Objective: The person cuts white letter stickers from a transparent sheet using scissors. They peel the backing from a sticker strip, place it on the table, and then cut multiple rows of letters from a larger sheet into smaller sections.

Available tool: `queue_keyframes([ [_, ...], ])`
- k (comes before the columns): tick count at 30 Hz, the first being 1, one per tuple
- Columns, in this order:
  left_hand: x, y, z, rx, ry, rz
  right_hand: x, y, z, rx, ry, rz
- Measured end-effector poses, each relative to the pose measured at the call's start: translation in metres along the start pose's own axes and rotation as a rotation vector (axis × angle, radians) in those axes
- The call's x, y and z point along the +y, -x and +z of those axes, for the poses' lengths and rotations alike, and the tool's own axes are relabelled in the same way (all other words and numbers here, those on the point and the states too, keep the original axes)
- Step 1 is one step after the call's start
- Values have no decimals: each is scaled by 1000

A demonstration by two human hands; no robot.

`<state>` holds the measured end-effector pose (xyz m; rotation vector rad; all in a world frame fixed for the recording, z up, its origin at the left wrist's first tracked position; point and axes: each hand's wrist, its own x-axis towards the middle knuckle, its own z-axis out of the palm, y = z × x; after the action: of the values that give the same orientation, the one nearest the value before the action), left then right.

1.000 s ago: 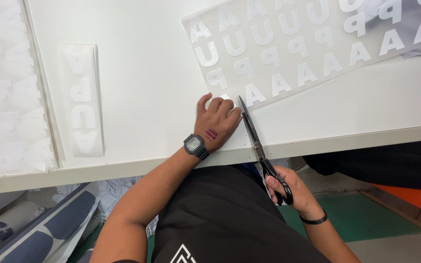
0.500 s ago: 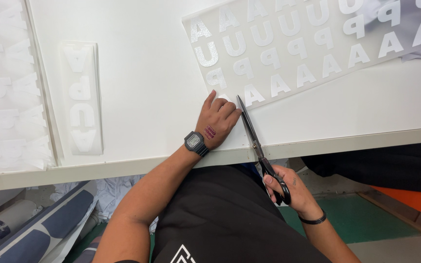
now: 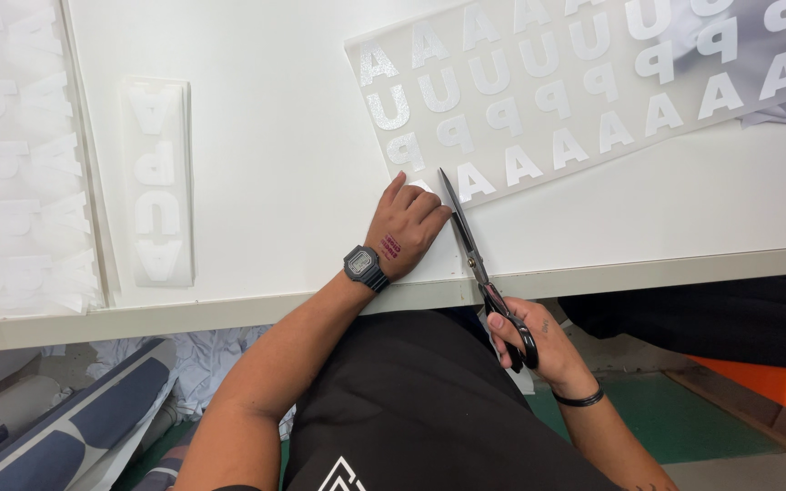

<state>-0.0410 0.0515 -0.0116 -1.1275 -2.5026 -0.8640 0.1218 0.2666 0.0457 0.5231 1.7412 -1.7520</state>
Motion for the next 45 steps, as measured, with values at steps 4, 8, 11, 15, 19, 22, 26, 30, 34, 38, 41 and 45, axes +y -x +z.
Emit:
queue_keyframes([
  [4,0,0,1,14,16,-6,-7,-6,0,29,7,42],
  [8,-2,1,2,40,29,-9,-13,-14,0,23,15,30],
  [11,-2,2,1,54,31,-5,-17,-19,-1,22,35,28],
  [15,-1,0,0,65,46,-12,-23,-23,-2,16,15,16],
  [19,-1,0,-2,61,50,-11,-29,-28,-3,31,59,18],
  [22,0,0,-2,59,46,-5,-33,-34,-3,33,45,20],
  [26,0,0,-2,50,38,-8,-39,-41,-1,39,8,7],
  [30,-1,1,-2,54,41,-1,-47,-49,0,47,12,4],
  [34,-2,1,-1,66,40,-1,-53,-57,0,48,7,0],
  [38,-2,2,-1,57,43,-2,-57,-66,-2,47,-6,6],
  [41,-2,3,-2,50,50,0,-60,-71,-2,47,-13,6],
  [45,-3,3,-4,56,54,9,-64,-80,0,38,-31,-19],
])
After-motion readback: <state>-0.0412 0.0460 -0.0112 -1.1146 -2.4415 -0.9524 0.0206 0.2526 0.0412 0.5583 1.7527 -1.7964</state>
